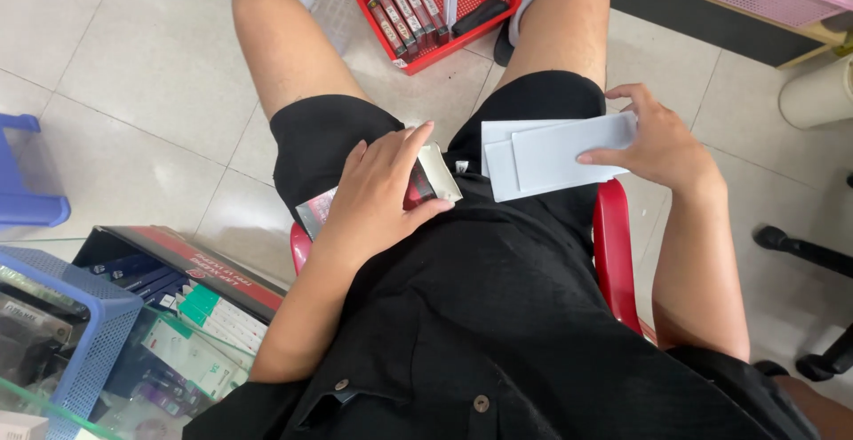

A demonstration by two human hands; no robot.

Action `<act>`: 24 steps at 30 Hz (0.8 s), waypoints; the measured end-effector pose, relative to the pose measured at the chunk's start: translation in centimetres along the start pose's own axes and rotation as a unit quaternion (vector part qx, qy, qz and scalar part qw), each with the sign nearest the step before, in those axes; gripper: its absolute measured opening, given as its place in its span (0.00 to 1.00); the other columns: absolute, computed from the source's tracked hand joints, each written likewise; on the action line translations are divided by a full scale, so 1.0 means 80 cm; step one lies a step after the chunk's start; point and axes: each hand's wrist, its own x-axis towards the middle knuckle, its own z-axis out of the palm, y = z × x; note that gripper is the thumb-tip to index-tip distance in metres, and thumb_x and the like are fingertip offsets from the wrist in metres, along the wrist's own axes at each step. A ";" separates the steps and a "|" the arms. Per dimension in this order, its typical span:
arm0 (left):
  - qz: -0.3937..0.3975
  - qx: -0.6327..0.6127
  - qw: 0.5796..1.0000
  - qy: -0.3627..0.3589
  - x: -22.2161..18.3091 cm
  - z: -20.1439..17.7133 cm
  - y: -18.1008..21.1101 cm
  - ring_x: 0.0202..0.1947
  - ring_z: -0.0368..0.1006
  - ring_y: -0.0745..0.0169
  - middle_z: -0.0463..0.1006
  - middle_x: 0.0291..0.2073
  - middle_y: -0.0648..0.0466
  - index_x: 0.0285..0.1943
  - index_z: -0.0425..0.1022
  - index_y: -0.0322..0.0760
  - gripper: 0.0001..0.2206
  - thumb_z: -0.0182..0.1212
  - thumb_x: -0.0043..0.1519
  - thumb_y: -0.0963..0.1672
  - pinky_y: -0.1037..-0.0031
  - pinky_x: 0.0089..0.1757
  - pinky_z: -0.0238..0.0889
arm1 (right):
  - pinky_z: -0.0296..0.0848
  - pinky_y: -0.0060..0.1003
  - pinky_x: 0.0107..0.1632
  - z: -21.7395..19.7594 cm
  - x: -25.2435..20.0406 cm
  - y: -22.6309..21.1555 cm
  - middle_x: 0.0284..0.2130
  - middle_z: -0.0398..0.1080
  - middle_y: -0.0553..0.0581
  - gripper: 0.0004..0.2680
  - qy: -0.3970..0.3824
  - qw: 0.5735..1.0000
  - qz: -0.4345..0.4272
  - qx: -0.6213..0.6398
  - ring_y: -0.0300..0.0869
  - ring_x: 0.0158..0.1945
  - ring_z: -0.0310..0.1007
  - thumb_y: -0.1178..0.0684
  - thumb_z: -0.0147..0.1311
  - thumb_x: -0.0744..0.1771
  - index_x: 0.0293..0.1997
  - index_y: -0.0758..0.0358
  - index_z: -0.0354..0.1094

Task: Unboxing and inspecting a tempered glass screen protector for a mobile phone.

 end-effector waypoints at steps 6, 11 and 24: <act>0.011 -0.002 0.999 0.043 0.005 -0.003 0.015 0.67 0.67 0.46 0.71 0.67 0.45 0.73 0.64 0.38 0.28 0.67 0.65 0.48 0.52 0.64 0.56 | 0.75 0.35 0.46 -0.037 -0.030 0.013 0.42 0.75 0.62 0.20 0.065 0.924 -0.160 0.340 0.45 0.47 0.79 0.60 0.61 0.69 0.70 0.66 0.58; 0.064 -0.131 0.988 0.049 0.008 -0.017 0.031 0.70 0.68 0.47 0.72 0.68 0.46 0.72 0.66 0.38 0.26 0.66 0.66 0.48 0.61 0.67 0.60 | 0.79 0.35 0.54 -0.094 -0.068 -0.078 0.43 0.75 0.60 0.16 0.067 0.887 -0.349 0.294 0.44 0.50 0.80 0.66 0.61 0.68 0.61 0.70 0.60; 0.088 -0.585 0.793 -0.145 -0.008 0.013 0.003 0.49 0.70 0.67 0.72 0.51 0.53 0.64 0.66 0.32 0.32 0.59 0.67 0.60 0.74 0.52 0.66 | 0.76 0.40 0.50 -0.084 -0.100 -0.255 0.42 0.77 0.56 0.10 0.155 0.828 -0.501 0.200 0.47 0.47 0.79 0.58 0.69 0.62 0.43 0.64 0.72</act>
